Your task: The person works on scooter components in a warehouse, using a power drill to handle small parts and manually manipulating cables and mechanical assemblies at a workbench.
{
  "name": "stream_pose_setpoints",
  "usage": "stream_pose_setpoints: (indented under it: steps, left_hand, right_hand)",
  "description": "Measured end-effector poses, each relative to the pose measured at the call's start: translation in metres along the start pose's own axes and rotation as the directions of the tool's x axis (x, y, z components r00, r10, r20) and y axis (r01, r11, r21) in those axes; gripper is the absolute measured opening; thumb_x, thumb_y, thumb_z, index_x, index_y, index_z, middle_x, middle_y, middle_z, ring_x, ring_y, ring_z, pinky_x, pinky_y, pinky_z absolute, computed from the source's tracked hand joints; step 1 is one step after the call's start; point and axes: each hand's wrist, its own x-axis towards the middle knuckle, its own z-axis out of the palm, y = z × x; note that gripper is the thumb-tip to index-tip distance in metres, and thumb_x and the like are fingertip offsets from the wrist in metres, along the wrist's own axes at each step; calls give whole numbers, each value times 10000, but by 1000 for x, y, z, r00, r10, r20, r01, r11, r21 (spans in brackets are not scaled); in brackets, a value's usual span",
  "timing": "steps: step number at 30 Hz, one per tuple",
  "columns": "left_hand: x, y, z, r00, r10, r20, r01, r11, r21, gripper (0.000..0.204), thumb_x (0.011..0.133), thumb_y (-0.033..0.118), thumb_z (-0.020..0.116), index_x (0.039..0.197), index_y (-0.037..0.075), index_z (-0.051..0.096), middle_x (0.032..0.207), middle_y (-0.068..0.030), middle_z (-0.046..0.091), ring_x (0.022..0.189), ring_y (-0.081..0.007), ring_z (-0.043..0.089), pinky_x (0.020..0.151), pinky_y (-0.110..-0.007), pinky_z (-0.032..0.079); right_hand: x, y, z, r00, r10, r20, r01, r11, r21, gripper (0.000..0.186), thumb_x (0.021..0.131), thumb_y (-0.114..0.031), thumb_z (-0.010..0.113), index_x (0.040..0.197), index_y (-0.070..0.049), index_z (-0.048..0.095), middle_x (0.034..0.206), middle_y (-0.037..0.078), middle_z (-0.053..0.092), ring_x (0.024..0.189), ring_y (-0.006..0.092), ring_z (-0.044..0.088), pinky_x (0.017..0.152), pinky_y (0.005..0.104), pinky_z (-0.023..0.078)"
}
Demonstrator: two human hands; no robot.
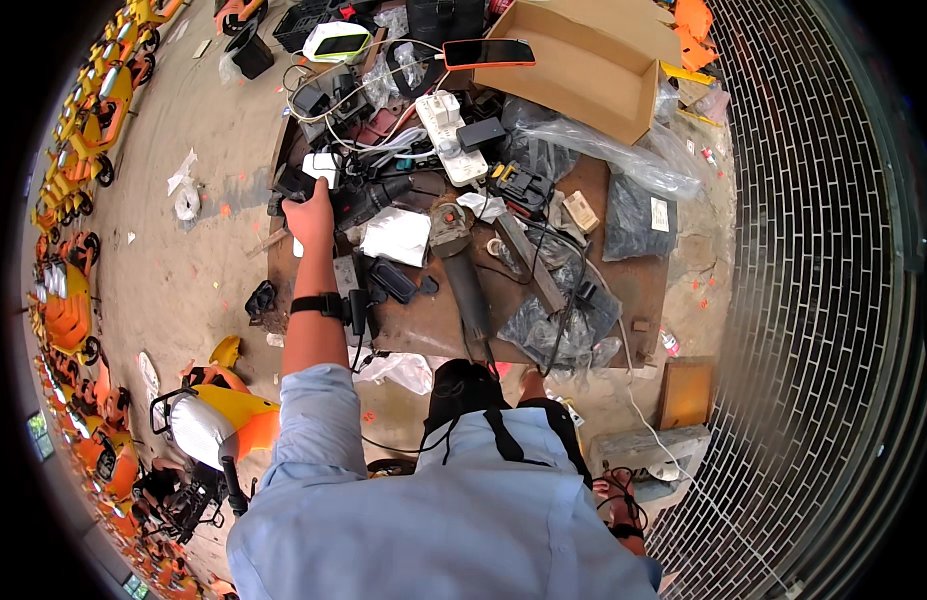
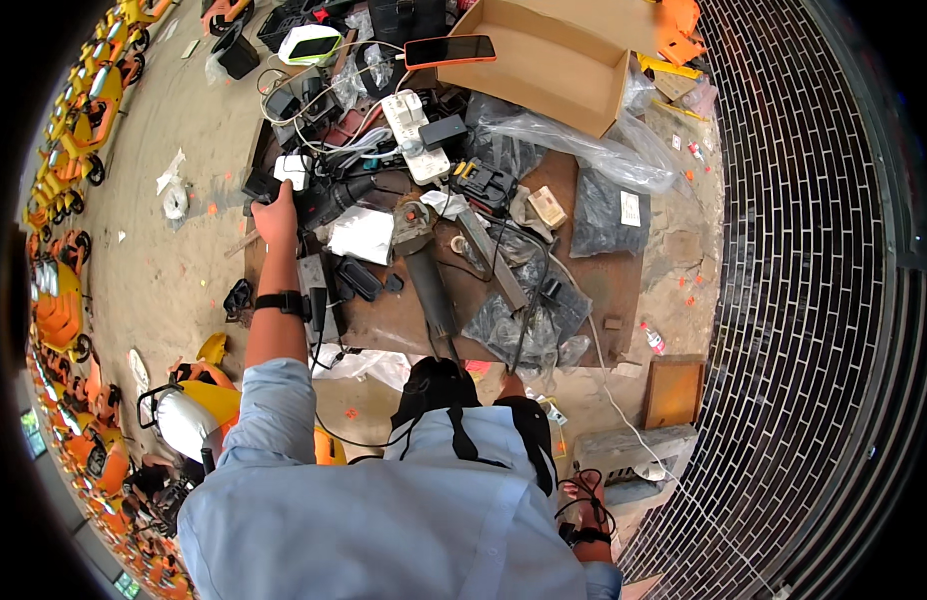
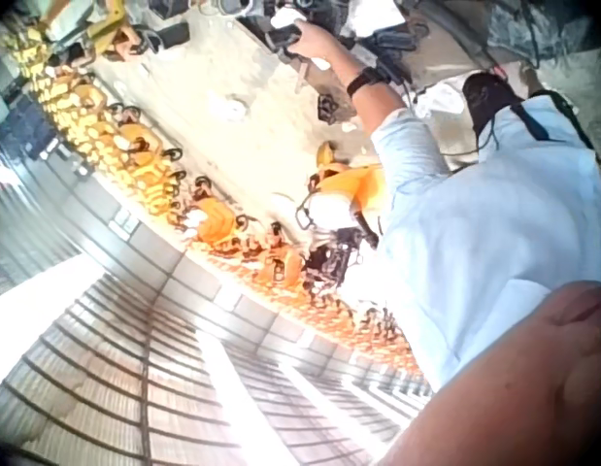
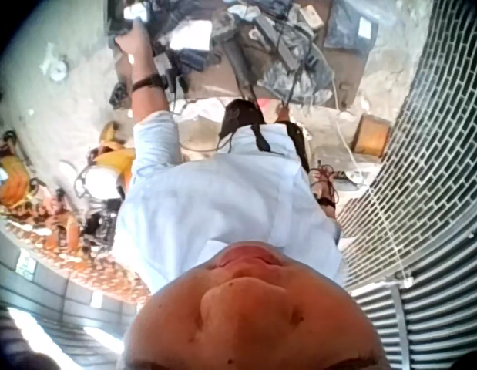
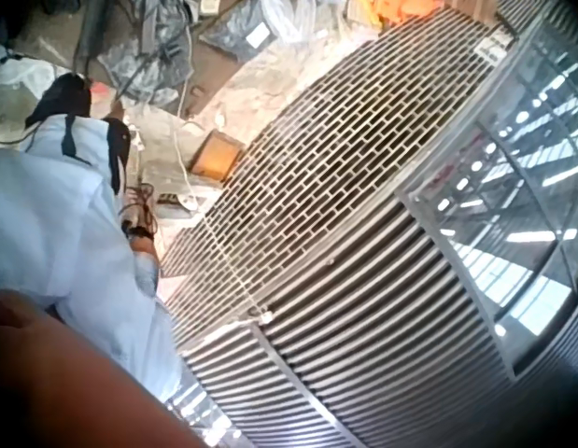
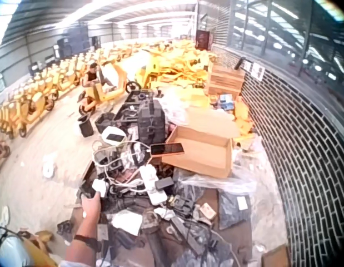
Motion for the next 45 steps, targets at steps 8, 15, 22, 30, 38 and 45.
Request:
stream_pose_setpoints:
  steps: [8, 15, 22, 30, 38, 45]
  left_hand:
    - [-100, 116, 25, 891, 26, 453, 232, 832, -504, 445, 766, 335, 806, 989, 26, 577, 738, -72, 625, 508, -146, 564, 466, -303, 458]
    - [-200, 215, 113, 849, 382, 365, -235, 891, -387, 513, 745, 371, 800, 1020, -3, 583, 944, -192, 694, 902, -387, 679, 813, -453, 523]
    - [-235, 188, 205, 748, 345, 567, -255, 938, -235, 545, 826, 383, 728, 1141, -29, 559, 1069, -264, 677, 1013, -435, 653, 875, -474, 521]
    - [-198, 101, 86, 600, 299, 742, 175, 856, -486, 326, 996, 119, 492, 1261, -46, 586, 1049, -148, 715, 749, -209, 728, 683, -295, 559]
    - [-146, -92, -130, 490, -175, 854, 164, 981, 107, 376, 810, 41, 496, 1141, -47, 652, 821, -115, 721, 538, -190, 644, 533, -329, 524]
    - [-232, -210, -251, 703, -40, 710, -315, 877, 362, 284, 789, 100, 597, 1036, 57, 731, 886, -135, 733, 737, -223, 705, 652, -386, 548]
  right_hand:
    - [71, -15, 31, 971, -160, 180, 139, 983, 122, 50, 916, -44, 519, 959, -40, 544, 758, 136, 630, 575, 190, 592, 511, 294, 484]
    - [27, -62, 58, 992, 17, 125, -63, 927, 370, 53, 911, -95, 546, 867, -66, 546, 717, 77, 581, 580, 171, 566, 503, 269, 447]
    - [18, -9, 21, 999, 17, 47, -21, 996, 85, 53, 919, -90, 551, 877, -58, 556, 735, 84, 591, 622, 194, 607, 547, 285, 496]
    - [22, -34, 2, 995, 60, 81, -56, 998, -41, 60, 946, -100, 551, 923, -48, 570, 766, 99, 622, 666, 207, 642, 576, 295, 518]
    - [61, -160, 20, 944, 14, 330, 86, 954, -288, 79, 973, -111, 551, 970, -38, 584, 797, 113, 654, 710, 221, 678, 604, 304, 540]
    - [45, -306, 160, 684, -14, 730, 487, 754, -441, 157, 983, -197, 607, 970, -42, 585, 840, 53, 623, 739, 211, 626, 670, 358, 551]
